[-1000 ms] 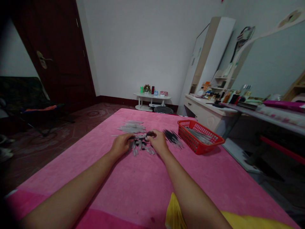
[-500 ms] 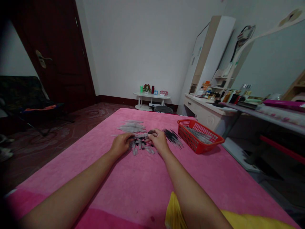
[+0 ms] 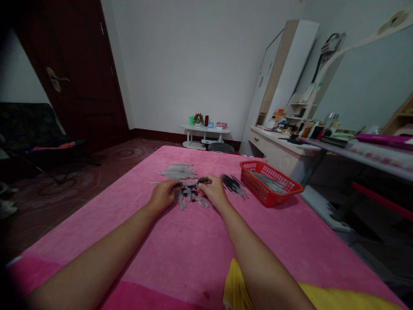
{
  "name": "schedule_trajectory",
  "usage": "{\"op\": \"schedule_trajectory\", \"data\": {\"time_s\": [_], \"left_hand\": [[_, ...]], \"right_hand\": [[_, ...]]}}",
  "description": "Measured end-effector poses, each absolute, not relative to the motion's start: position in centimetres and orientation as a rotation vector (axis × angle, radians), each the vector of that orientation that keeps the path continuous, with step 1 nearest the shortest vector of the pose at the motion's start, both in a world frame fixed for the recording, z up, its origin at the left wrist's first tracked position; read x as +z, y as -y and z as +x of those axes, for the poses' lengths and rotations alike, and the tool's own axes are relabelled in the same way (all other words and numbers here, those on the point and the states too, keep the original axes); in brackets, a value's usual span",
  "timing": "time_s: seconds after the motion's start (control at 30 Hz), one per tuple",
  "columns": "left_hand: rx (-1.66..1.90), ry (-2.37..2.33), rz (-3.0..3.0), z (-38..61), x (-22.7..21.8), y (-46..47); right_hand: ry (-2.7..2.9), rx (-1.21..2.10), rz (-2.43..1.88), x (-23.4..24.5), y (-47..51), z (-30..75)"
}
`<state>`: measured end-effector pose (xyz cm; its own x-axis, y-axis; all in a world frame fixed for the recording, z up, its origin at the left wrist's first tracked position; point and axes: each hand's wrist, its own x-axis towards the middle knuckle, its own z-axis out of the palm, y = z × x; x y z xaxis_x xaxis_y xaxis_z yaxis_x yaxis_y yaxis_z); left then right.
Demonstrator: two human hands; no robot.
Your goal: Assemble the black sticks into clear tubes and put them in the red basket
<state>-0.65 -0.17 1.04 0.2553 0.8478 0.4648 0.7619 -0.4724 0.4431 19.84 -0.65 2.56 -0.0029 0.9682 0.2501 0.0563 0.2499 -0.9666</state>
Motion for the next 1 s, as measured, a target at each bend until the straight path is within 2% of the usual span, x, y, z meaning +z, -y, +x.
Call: {"op": "schedule_trajectory", "data": {"time_s": [0.13, 0.43, 0.77, 1.0], "left_hand": [[1.043, -1.518, 2.404, -0.7, 0.9, 0.2], [1.029, -1.502, 2.422, -0.7, 1.0, 0.2], [1.084, -1.454, 2.451, -0.7, 0.9, 0.3], [1.081, -1.483, 2.432, -0.7, 1.0, 0.3]], "right_hand": [[1.434, 0.916, -1.076, 2.5, 0.6, 19.8], [1.695, 0.501, -1.194, 3.1, 1.0, 19.5], [1.842, 0.306, -1.392, 3.3, 1.6, 19.9], [1.861, 0.268, -1.369, 3.4, 1.6, 19.7]]}}
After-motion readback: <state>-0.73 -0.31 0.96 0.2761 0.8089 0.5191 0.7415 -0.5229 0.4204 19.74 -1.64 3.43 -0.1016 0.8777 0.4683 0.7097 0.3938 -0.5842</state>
